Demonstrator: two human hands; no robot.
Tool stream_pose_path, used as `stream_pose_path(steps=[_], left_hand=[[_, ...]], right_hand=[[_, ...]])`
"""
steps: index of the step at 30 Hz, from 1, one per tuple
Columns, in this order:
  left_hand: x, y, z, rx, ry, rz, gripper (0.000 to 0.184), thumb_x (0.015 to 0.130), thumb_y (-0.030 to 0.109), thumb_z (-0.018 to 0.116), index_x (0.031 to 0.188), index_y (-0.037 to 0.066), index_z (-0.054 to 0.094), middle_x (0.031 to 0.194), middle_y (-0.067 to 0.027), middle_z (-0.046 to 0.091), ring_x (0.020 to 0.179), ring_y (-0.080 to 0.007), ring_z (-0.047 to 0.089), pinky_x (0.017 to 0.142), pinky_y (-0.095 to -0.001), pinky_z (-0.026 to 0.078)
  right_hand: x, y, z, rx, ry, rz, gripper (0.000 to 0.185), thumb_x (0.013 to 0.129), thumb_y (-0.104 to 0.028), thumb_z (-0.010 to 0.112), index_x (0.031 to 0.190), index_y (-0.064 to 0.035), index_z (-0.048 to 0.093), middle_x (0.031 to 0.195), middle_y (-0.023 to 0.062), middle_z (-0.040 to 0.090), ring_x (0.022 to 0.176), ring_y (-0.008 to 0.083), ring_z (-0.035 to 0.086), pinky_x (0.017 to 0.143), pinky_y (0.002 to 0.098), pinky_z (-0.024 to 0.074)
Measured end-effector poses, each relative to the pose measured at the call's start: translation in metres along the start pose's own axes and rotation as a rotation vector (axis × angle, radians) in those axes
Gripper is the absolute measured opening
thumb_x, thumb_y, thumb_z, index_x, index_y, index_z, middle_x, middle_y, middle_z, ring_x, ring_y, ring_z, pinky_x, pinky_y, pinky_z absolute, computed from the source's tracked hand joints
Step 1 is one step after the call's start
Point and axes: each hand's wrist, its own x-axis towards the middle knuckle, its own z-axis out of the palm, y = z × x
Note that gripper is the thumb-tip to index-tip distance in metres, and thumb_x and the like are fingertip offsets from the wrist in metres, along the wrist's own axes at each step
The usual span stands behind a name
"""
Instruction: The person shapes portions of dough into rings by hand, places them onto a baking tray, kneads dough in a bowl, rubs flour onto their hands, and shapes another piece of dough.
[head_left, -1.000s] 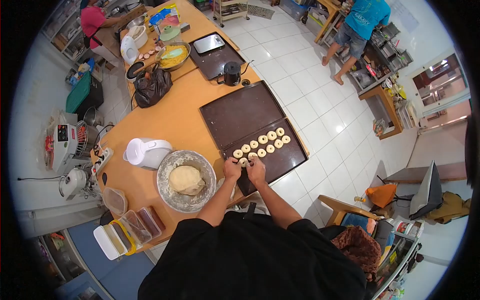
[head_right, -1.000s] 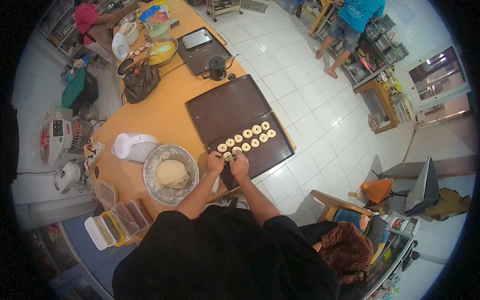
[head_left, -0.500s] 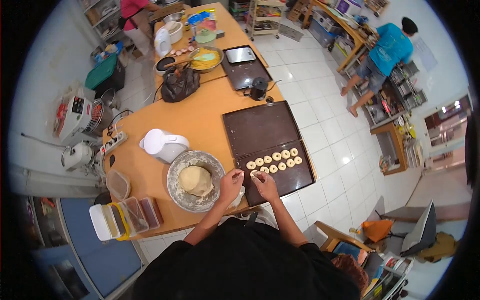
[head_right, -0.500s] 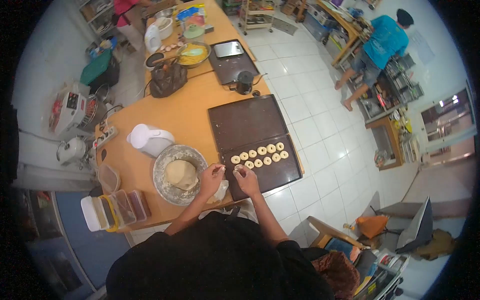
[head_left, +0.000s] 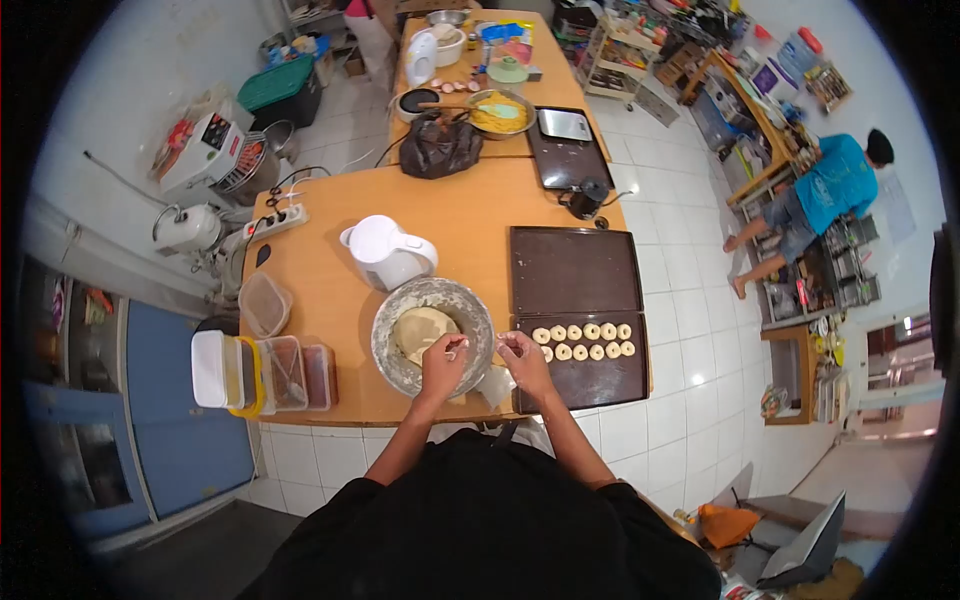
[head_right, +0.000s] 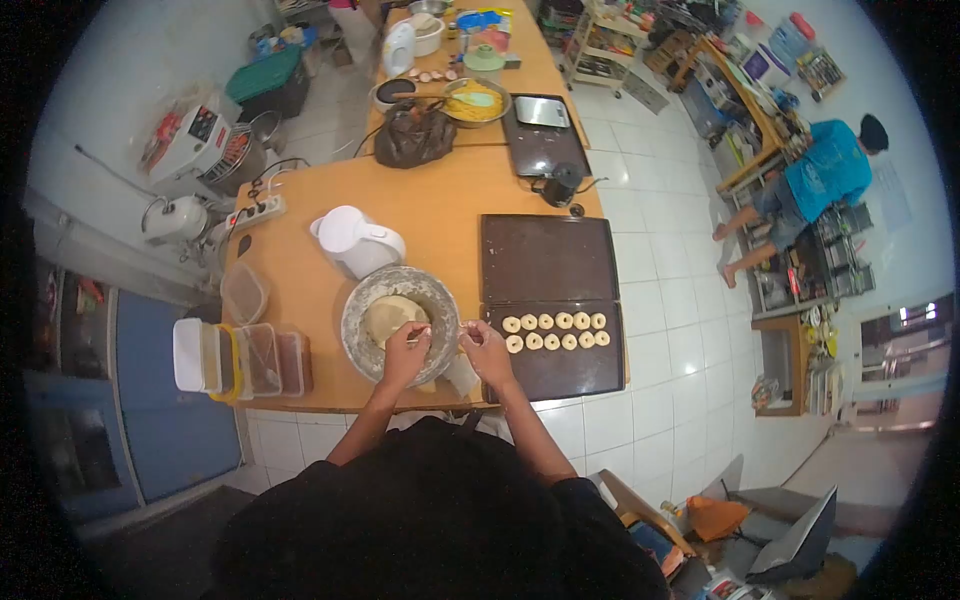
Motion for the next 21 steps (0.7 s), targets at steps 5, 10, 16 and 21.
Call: stream_pose_path(steps=[5, 10, 16, 21], left_hand=[[-0.008, -0.02, -0.024, 0.041, 0.053, -0.035, 0.02, 0.086, 0.009, 0.066, 0.104, 0.001, 0.068, 0.096, -0.0153, 0.072, 0.093, -0.0247, 0.07, 0.083, -0.0337, 0.053], [-0.013, -0.038, -0.049, 0.079, 0.107, -0.076, 0.025, 0.085, 0.015, 0.068, 0.105, 0.0, 0.068, 0.1, -0.018, 0.071, 0.1, -0.0292, 0.069, 0.089, -0.0374, 0.052], [-0.016, -0.048, -0.068, 0.144, 0.142, -0.06, 0.031, 0.081, 0.017, 0.069, 0.107, -0.001, 0.066, 0.101, -0.0201, 0.07, 0.1, -0.0356, 0.067, 0.089, -0.0412, 0.051], [-0.007, -0.058, -0.074, 0.184, 0.111, -0.024, 0.035, 0.079, 0.017, 0.07, 0.108, -0.001, 0.066, 0.101, -0.0227, 0.069, 0.1, -0.0386, 0.065, 0.09, -0.0432, 0.051]], right_hand=[[0.006, -0.014, 0.027, -0.057, -0.079, -0.005, 0.026, 0.093, -0.015, 0.065, 0.114, 0.001, 0.064, 0.098, 0.0063, 0.068, 0.091, 0.013, 0.062, 0.084, 0.028, 0.0498], [0.017, -0.014, 0.056, -0.049, -0.202, -0.002, 0.026, 0.093, -0.015, 0.064, 0.113, 0.0009, 0.065, 0.095, 0.0062, 0.068, 0.089, 0.0127, 0.062, 0.082, 0.029, 0.05], [0.028, -0.013, 0.087, -0.142, -0.292, 0.021, 0.027, 0.093, -0.019, 0.065, 0.111, 0.0006, 0.065, 0.095, 0.0084, 0.069, 0.088, 0.0136, 0.064, 0.08, 0.0294, 0.0506], [0.035, -0.002, 0.105, -0.297, -0.336, -0.11, 0.03, 0.091, -0.021, 0.066, 0.112, 0.0003, 0.064, 0.095, 0.0117, 0.07, 0.089, 0.018, 0.067, 0.081, 0.0318, 0.052]])
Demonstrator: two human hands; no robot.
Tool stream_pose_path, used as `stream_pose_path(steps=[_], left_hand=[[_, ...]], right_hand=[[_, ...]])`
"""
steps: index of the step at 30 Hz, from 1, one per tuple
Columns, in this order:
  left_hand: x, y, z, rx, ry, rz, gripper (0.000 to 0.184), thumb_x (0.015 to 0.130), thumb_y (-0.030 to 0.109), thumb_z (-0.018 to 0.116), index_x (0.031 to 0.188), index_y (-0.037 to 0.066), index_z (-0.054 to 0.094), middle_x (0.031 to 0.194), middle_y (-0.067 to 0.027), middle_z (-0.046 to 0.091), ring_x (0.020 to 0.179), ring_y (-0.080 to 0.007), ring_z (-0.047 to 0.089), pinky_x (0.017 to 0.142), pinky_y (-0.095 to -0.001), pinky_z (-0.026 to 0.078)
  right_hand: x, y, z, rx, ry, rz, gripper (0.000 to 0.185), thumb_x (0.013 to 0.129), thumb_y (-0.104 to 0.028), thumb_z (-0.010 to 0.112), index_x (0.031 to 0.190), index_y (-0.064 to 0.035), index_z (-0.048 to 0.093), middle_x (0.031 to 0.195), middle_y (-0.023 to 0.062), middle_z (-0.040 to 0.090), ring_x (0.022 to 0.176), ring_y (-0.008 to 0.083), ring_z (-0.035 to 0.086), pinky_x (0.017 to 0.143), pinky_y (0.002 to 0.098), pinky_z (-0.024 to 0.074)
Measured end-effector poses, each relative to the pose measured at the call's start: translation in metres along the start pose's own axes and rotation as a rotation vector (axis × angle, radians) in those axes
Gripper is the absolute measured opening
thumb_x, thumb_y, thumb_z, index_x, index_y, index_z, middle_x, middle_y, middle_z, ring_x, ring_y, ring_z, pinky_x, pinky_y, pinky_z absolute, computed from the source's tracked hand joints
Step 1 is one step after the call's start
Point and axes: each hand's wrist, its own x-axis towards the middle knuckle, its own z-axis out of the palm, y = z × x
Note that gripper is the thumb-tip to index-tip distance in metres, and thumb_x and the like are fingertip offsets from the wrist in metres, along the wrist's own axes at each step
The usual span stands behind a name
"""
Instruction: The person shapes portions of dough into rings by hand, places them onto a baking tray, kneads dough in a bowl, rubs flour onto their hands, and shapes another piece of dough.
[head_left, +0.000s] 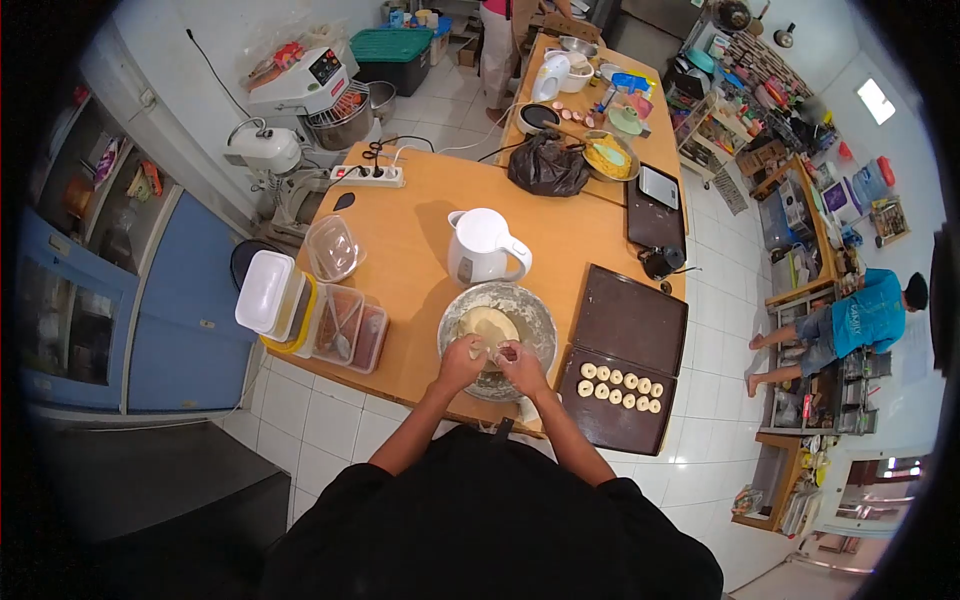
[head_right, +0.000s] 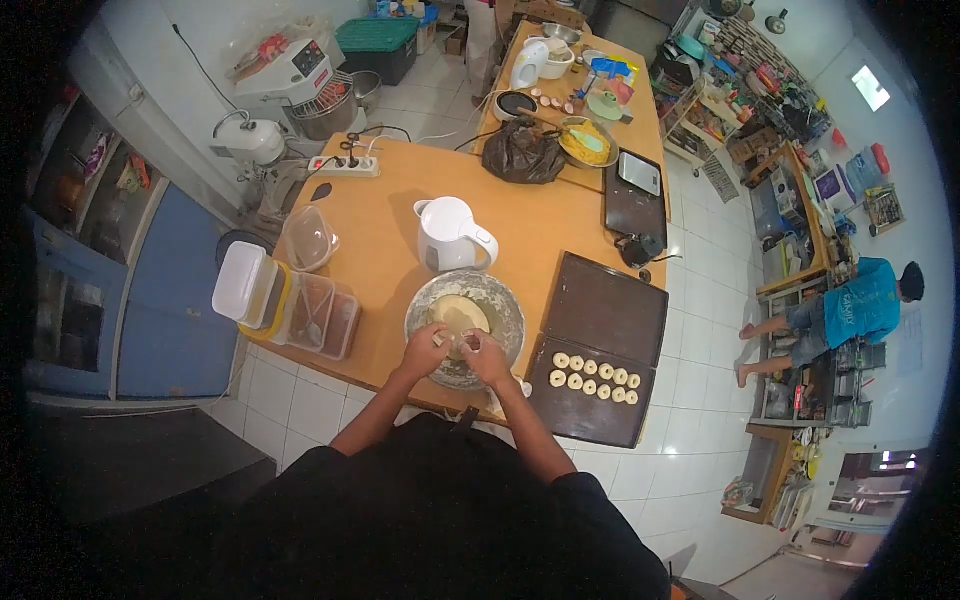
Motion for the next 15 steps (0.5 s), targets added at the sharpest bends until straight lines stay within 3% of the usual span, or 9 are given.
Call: stream_pose_path(steps=[2, 3, 5, 7, 8, 10, 12, 15], left_hand=[[0.006, -0.01, 0.001, 0.006, -0.029, -0.007, 0.035, 0.078, 0.018, 0.07, 0.108, -0.001, 0.066, 0.101, -0.0234, 0.068, 0.1, -0.0391, 0.064, 0.09, -0.0437, 0.05], [0.009, -0.019, 0.006, 0.039, -0.04, 0.059, 0.039, 0.078, 0.019, 0.071, 0.112, 0.0, 0.065, 0.106, -0.026, 0.066, 0.103, -0.0406, 0.063, 0.091, -0.0453, 0.049], [0.012, -0.031, 0.011, 0.07, -0.064, 0.127, 0.043, 0.077, 0.02, 0.072, 0.115, 0.001, 0.064, 0.111, -0.0285, 0.064, 0.106, -0.0421, 0.061, 0.092, -0.0468, 0.048], [0.016, -0.034, 0.014, 0.257, -0.257, 0.048, 0.057, 0.077, 0.024, 0.073, 0.128, 0.006, 0.058, 0.13, -0.0327, 0.052, 0.119, -0.0469, 0.052, 0.099, -0.0502, 0.045], [0.013, -0.033, 0.016, 0.255, -0.267, 0.05, 0.057, 0.077, 0.024, 0.073, 0.128, 0.006, 0.058, 0.13, -0.0327, 0.052, 0.119, -0.0469, 0.052, 0.099, -0.0502, 0.045], [0.008, -0.028, 0.02, 0.462, -0.33, 0.087, 0.07, 0.076, 0.028, 0.075, 0.14, 0.012, 0.05, 0.148, -0.0329, 0.032, 0.132, -0.0505, 0.039, 0.104, -0.0536, 0.041], [0.005, -0.03, 0.02, 0.551, -0.369, 0.11, 0.072, 0.076, 0.029, 0.075, 0.141, 0.013, 0.048, 0.152, -0.031, 0.027, 0.135, -0.0501, 0.035, 0.105, -0.0543, 0.04], [0.004, -0.026, 0.021, 0.666, -0.432, 0.115, 0.073, 0.077, 0.03, 0.075, 0.142, 0.014, 0.047, 0.156, -0.0288, 0.02, 0.138, -0.0492, 0.031, 0.106, -0.0556, 0.04]], right_hand=[[0.003, -0.001, 0.003, -0.118, -0.026, -0.012, 0.033, 0.088, -0.02, 0.068, 0.114, -0.0004, 0.064, 0.1, 0.0158, 0.07, 0.094, 0.0263, 0.068, 0.085, 0.0368, 0.0524], [0.005, 0.004, 0.005, -0.117, -0.023, -0.008, 0.033, 0.088, -0.02, 0.068, 0.114, -0.0004, 0.064, 0.1, 0.0158, 0.07, 0.094, 0.0263, 0.068, 0.085, 0.0368, 0.0524], [0.008, 0.016, 0.01, -0.434, 0.065, -0.137, 0.037, 0.083, -0.018, 0.07, 0.116, -0.0011, 0.063, 0.109, 0.0213, 0.068, 0.102, 0.0342, 0.066, 0.09, 0.0418, 0.0514], [0.01, 0.027, 0.017, -0.495, 0.047, -0.118, 0.038, 0.081, -0.016, 0.07, 0.116, -0.0015, 0.063, 0.112, 0.0227, 0.066, 0.104, 0.0363, 0.065, 0.092, 0.0433, 0.0506], [0.008, 0.031, 0.021, -0.555, 0.022, -0.108, 0.04, 0.079, -0.015, 0.07, 0.116, -0.0019, 0.063, 0.115, 0.0241, 0.065, 0.107, 0.0383, 0.063, 0.095, 0.0448, 0.0498], [0.006, 0.038, 0.032, -0.602, 0.079, -0.146, 0.039, 0.079, -0.014, 0.069, 0.116, -0.0025, 0.064, 0.117, 0.0232, 0.065, 0.107, 0.0381, 0.063, 0.095, 0.0452, 0.05], [0.005, 0.038, 0.035, -0.651, 0.135, -0.188, 0.039, 0.078, -0.012, 0.069, 0.116, -0.0031, 0.065, 0.118, 0.0223, 0.065, 0.107, 0.038, 0.063, 0.095, 0.0457, 0.0501], [0.005, 0.041, 0.032, -0.619, 0.118, -0.2, 0.028, 0.08, -0.011, 0.065, 0.107, -0.0027, 0.067, 0.106, 0.0198, 0.067, 0.099, 0.0391, 0.065, 0.088, 0.0476, 0.0531]])
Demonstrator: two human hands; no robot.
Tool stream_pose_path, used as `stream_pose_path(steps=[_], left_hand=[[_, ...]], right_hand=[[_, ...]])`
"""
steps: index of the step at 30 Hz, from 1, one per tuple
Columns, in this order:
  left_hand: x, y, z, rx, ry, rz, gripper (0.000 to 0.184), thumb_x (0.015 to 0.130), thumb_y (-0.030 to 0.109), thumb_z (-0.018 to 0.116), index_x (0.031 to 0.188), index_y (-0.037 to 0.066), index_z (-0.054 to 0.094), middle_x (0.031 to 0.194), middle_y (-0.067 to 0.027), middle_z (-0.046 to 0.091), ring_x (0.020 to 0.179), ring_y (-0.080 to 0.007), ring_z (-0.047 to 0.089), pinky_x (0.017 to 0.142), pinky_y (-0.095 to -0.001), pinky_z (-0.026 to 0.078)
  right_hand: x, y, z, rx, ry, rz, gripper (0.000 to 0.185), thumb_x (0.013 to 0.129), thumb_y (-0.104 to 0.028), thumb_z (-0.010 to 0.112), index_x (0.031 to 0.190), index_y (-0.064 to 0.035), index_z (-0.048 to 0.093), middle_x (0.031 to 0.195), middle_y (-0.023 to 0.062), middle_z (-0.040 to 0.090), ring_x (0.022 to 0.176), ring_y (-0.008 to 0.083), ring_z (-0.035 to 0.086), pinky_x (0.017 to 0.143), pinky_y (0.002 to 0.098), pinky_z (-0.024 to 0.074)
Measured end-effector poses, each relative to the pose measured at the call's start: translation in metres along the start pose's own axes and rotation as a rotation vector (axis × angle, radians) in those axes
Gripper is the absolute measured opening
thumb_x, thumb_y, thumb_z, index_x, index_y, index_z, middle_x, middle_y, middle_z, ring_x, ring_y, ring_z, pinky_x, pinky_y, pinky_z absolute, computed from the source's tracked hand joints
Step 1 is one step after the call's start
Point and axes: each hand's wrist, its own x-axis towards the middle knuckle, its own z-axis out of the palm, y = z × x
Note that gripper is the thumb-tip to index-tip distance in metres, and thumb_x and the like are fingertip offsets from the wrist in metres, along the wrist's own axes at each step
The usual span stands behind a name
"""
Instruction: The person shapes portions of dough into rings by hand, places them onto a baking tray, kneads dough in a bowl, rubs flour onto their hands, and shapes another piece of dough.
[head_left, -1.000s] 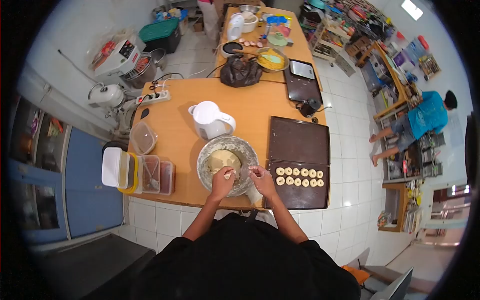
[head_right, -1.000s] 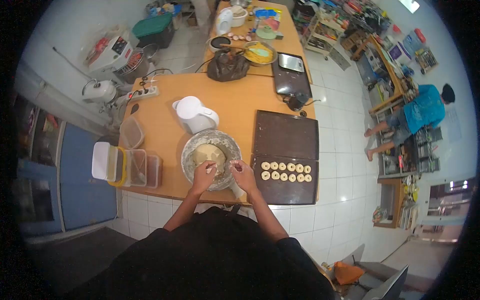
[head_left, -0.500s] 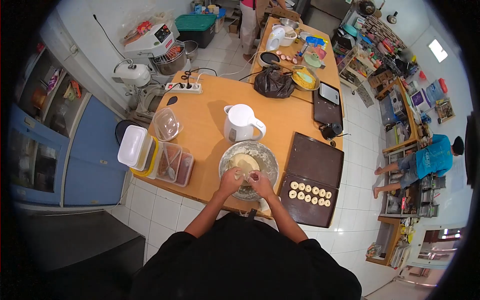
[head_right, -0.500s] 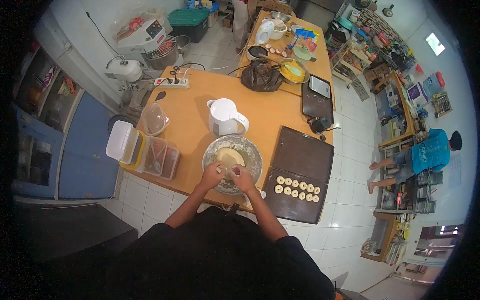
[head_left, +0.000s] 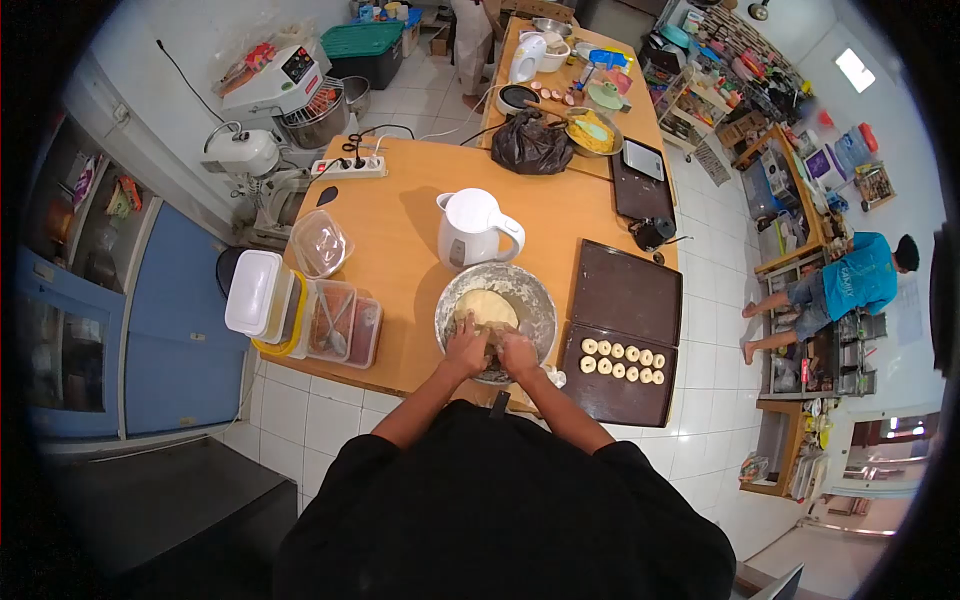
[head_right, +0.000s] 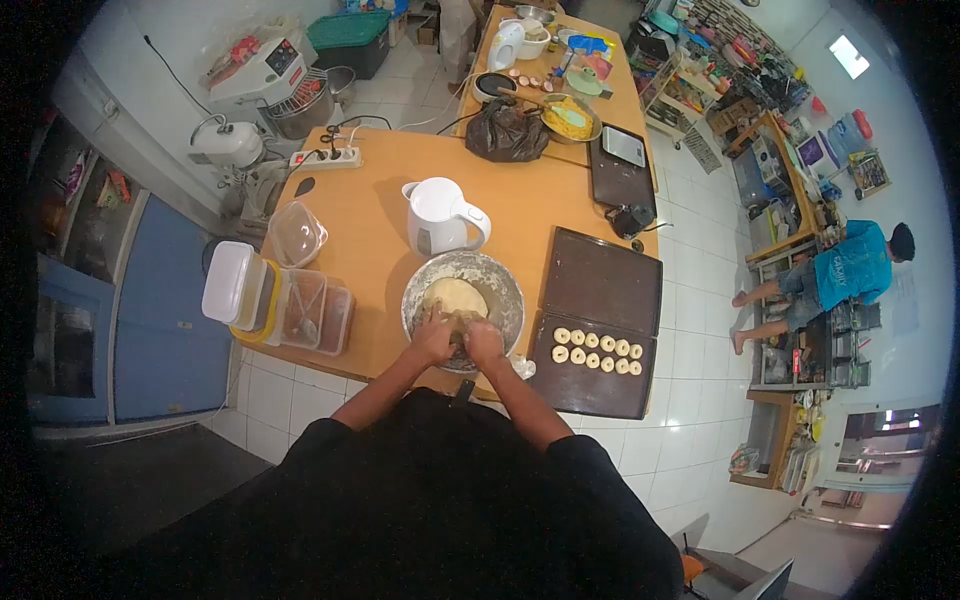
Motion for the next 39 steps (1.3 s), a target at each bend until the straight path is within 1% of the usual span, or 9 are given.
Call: stream_pose_path(steps=[2, 5, 11, 17, 19, 25, 32, 35, 39], left_hand=[[0.0, 0.0, -0.001, 0.023, -0.03, -0.009, 0.072, 0.077, 0.031, 0.074, 0.142, 0.014, 0.048, 0.157, -0.0285, 0.018, 0.138, -0.0489, 0.031, 0.105, -0.0562, 0.04], [0.003, 0.0, -0.001, 0.004, -0.019, 0.001, 0.064, 0.078, 0.028, 0.073, 0.136, 0.012, 0.051, 0.156, -0.0292, 0.021, 0.138, -0.0489, 0.031, 0.105, -0.0568, 0.039], [0.013, -0.001, -0.001, 0.076, 0.038, 0.016, 0.049, 0.08, 0.018, 0.068, 0.127, 0.012, 0.055, 0.154, -0.0279, 0.025, 0.142, -0.0475, 0.026, 0.111, -0.062, 0.028], [0.027, -0.007, 0.015, 0.061, 0.092, 0.001, 0.08, 0.082, 0.028, 0.069, 0.153, 0.027, 0.031, 0.159, -0.0262, 0.016, 0.148, -0.0467, 0.011, 0.115, -0.0624, 0.017], [0.028, -0.003, 0.013, 0.082, 0.007, -0.007, 0.09, 0.08, 0.037, 0.072, 0.155, 0.031, 0.023, 0.16, -0.026, 0.009, 0.147, -0.05, 0.006, 0.116, -0.0632, 0.013], [0.025, -0.001, 0.012, 0.098, 0.07, 0.03, 0.093, 0.078, 0.042, 0.073, 0.156, 0.031, 0.023, 0.161, -0.0256, 0.007, 0.147, -0.0502, 0.005, 0.115, -0.0652, 0.013], [0.052, -0.016, 0.062, 0.26, 0.293, 0.151, 0.088, 0.079, 0.039, 0.071, 0.154, 0.031, 0.026, 0.162, -0.0193, 0.015, 0.149, -0.0445, 0.008, 0.109, -0.0722, 0.014], [0.038, -0.006, 0.034, 0.177, 0.209, 0.195, 0.077, 0.083, 0.032, 0.068, 0.151, 0.027, 0.033, 0.159, -0.0248, 0.018, 0.147, -0.0481, 0.01, 0.107, -0.0753, 0.013], [0.038, -0.007, 0.04, 0.112, 0.277, 0.23, 0.078, 0.082, 0.034, 0.07, 0.151, 0.027, 0.034, 0.16, -0.0243, 0.017, 0.148, -0.0479, 0.009, 0.108, -0.0755, 0.01]], right_hand=[[0.002, 0.001, 0.003, -0.033, -0.005, 0.026, 0.019, 0.081, -0.009, 0.063, 0.099, -0.0021, 0.068, 0.101, 0.0202, 0.067, 0.093, 0.0398, 0.067, 0.083, 0.048, 0.0545], [0.008, 0.005, 0.006, -0.114, -0.129, 0.094, 0.023, 0.08, -0.01, 0.065, 0.103, -0.0091, 0.069, 0.109, 0.0155, 0.068, 0.093, 0.0373, 0.067, 0.082, 0.0486, 0.0548], [0.011, 0.007, 0.01, -0.139, -0.084, 0.012, 0.021, 0.079, -0.008, 0.064, 0.1, -0.0034, 0.066, 0.1, 0.0193, 0.066, 0.089, 0.0397, 0.066, 0.079, 0.05, 0.0543], [0.01, -0.014, -0.016, -0.1, -0.072, 0.181, 0.04, 0.081, -0.031, 0.075, 0.103, 0.0008, 0.064, 0.103, 0.0238, 0.065, 0.093, 0.0428, 0.066, 0.082, 0.0492, 0.0541], [0.014, -0.005, -0.012, -0.114, -0.227, 0.288, 0.043, 0.082, -0.036, 0.074, 0.102, 0.0018, 0.066, 0.102, 0.0242, 0.068, 0.096, 0.0418, 0.067, 0.083, 0.0475, 0.0548], [0.038, -0.002, 0.006, -0.225, -0.343, 0.326, 0.034, 0.081, -0.029, 0.073, 0.097, 0.0002, 0.071, 0.098, 0.0215, 0.071, 0.098, 0.0366, 0.069, 0.085, 0.0452, 0.0558], [0.038, 0.001, 0.01, -0.157, -0.168, 0.354, 0.024, 0.082, -0.021, 0.066, 0.092, 0.0001, 0.073, 0.095, 0.0213, 0.071, 0.095, 0.0377, 0.069, 0.084, 0.0441, 0.056], [0.035, 0.003, 0.01, -0.198, -0.216, 0.331, 0.025, 0.083, -0.021, 0.064, 0.092, 0.0004, 0.073, 0.097, 0.0231, 0.07, 0.096, 0.0387, 0.069, 0.085, 0.0447, 0.0557], [0.022, 0.0, -0.002, -0.105, -0.204, 0.292, 0.024, 0.084, -0.019, 0.062, 0.093, 0.001, 0.072, 0.096, 0.0251, 0.069, 0.095, 0.0401, 0.068, 0.085, 0.0473, 0.0551]])
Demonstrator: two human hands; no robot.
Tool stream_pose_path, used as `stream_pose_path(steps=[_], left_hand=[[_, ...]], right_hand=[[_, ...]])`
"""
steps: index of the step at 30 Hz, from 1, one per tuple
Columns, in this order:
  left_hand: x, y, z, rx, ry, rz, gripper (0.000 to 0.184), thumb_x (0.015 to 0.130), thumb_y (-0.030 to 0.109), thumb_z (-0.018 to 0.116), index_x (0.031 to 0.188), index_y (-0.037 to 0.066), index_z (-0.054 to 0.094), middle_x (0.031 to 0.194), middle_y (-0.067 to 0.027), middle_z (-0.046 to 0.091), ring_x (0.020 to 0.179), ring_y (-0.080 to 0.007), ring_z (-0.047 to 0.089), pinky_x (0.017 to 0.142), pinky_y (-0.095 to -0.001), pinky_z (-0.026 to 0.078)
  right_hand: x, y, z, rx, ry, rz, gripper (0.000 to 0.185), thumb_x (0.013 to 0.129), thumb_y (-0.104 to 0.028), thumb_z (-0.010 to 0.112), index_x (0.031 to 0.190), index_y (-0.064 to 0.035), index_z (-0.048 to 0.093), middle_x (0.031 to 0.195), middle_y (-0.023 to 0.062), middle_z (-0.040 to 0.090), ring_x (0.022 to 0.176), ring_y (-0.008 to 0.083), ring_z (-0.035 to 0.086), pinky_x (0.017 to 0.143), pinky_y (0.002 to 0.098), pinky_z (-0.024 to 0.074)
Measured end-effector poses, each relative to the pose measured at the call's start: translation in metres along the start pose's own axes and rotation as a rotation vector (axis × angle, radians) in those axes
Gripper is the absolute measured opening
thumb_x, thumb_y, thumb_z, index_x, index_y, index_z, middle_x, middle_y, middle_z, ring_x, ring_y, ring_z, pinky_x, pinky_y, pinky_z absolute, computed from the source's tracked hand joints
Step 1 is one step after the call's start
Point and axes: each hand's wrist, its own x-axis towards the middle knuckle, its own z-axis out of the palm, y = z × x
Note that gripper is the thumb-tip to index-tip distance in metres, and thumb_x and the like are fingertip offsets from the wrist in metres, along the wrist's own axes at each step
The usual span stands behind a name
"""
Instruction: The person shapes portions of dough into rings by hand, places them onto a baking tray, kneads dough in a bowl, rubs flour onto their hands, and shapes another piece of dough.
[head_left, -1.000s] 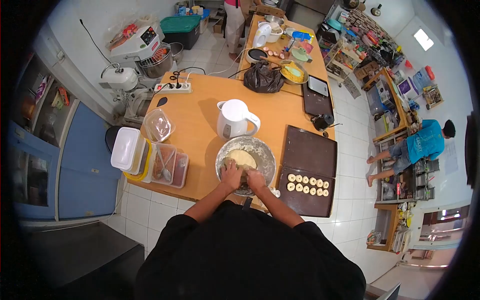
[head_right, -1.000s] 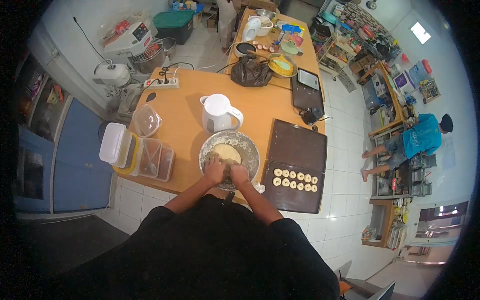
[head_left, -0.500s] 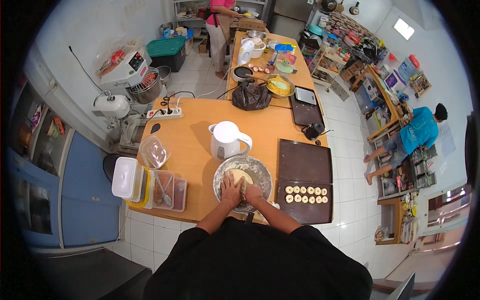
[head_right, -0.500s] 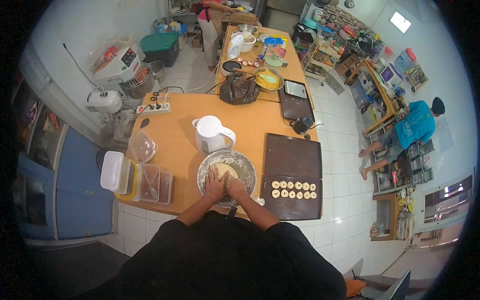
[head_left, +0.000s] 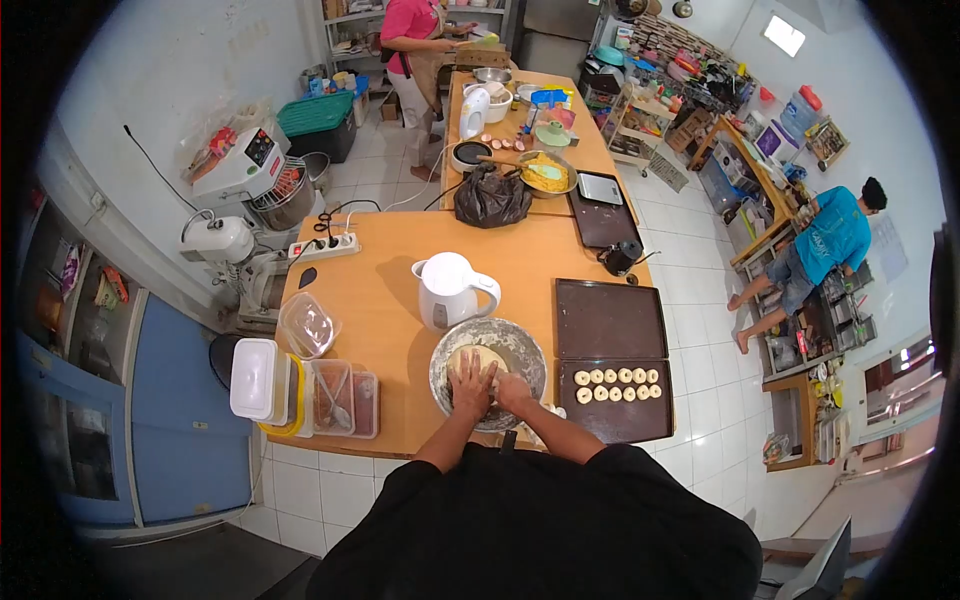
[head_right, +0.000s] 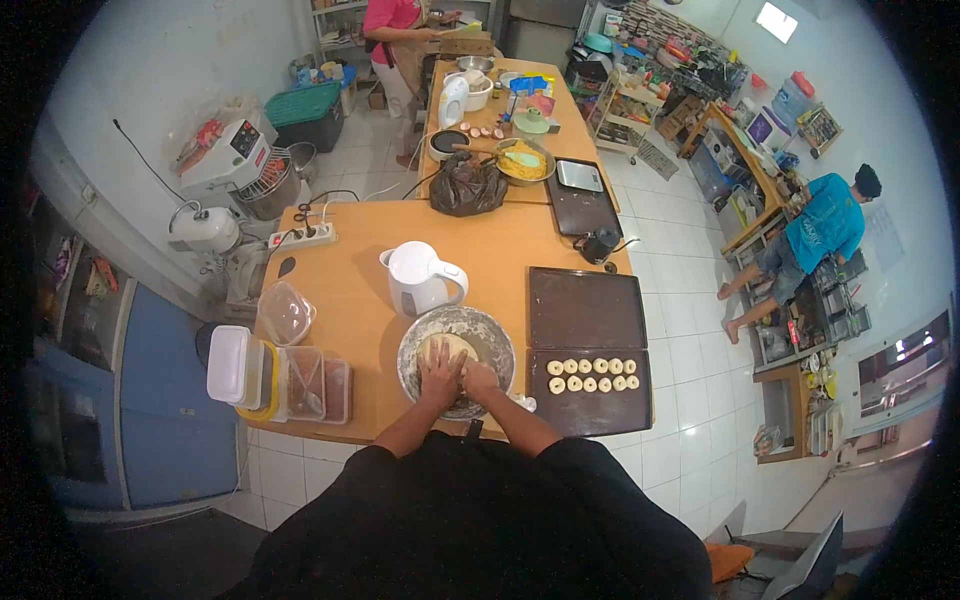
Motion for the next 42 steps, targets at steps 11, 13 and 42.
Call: stream_pose_path(steps=[11, 13, 42], left_hand=[[0.006, 0.014, -0.019, 0.064, -0.324, -0.176, 0.067, 0.092, 0.04, 0.054, 0.153, 0.033, 0.029, 0.165, -0.015, 0.002, 0.15, -0.0415, -0.008, 0.113, -0.0689, -0.002], [0.008, 0.013, -0.018, 0.073, -0.303, -0.169, 0.066, 0.092, 0.038, 0.053, 0.153, 0.033, 0.03, 0.165, -0.0151, 0.003, 0.15, -0.0415, -0.008, 0.113, -0.069, -0.002], [0.01, 0.002, -0.026, 0.07, -0.336, 0.024, 0.097, 0.073, 0.054, 0.073, 0.155, 0.036, 0.024, 0.163, -0.0187, 0.007, 0.147, -0.0512, -0.002, 0.107, -0.0776, -0.001]], right_hand=[[0.006, 0.024, 0.002, -0.1, -0.128, -0.117, 0.028, 0.079, -0.025, 0.066, 0.093, -0.0003, 0.072, 0.092, 0.0259, 0.068, 0.092, 0.041, 0.067, 0.086, 0.048, 0.0532], [0.001, 0.024, -0.002, -0.02, -0.111, -0.112, 0.03, 0.079, -0.024, 0.065, 0.094, 0.0005, 0.071, 0.092, 0.0267, 0.068, 0.092, 0.0421, 0.066, 0.086, 0.0483, 0.0529], [0.022, -0.01, -0.027, 0.234, -0.43, 0.274, 0.039, 0.087, -0.029, 0.059, 0.105, 0.0041, 0.07, 0.105, 0.0276, 0.069, 0.098, 0.0355, 0.07, 0.087, 0.0462, 0.0539]])
